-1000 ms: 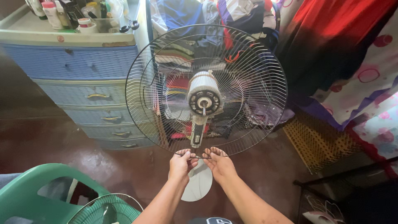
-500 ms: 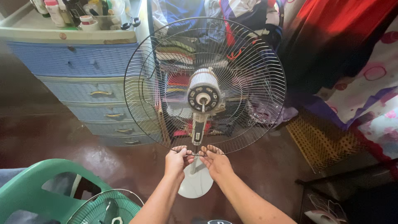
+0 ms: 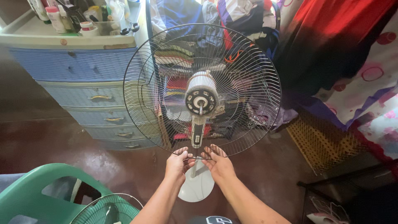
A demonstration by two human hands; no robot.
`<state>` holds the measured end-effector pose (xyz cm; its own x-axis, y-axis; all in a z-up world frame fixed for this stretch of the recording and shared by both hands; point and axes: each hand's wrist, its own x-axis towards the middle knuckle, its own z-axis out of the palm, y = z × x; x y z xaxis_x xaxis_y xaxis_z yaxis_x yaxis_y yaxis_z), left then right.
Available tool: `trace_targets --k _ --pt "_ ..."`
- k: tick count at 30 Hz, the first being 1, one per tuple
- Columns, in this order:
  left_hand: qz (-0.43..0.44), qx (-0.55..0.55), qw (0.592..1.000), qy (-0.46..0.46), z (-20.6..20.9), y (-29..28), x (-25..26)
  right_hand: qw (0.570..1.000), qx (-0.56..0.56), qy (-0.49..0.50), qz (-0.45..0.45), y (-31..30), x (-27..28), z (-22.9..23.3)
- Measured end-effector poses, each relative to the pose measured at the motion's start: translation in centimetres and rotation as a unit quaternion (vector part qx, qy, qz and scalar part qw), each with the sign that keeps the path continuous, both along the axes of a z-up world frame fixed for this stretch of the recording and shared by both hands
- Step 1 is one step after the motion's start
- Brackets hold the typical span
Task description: The person removes the front wire cage of a standing electric fan, then unscrews the central hub nut to detach the fan blades. They reattach the blades, tighten the hub nut, and reinstall the front cage, completing the reassembly.
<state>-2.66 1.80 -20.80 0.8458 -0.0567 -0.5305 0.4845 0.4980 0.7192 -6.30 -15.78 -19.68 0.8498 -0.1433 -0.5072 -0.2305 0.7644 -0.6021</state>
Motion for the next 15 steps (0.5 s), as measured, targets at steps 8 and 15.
trace_targets --k 8,15 --pt "0.001 -0.010 0.999 -0.037 1.0 0.3 0.0 1.000 -0.006 -0.017 0.000 0.2 0.3 -0.1" --pt "0.006 -0.001 0.999 -0.038 1.6 0.4 -0.6 1.000 0.001 -0.010 0.007 0.1 0.6 -0.3"
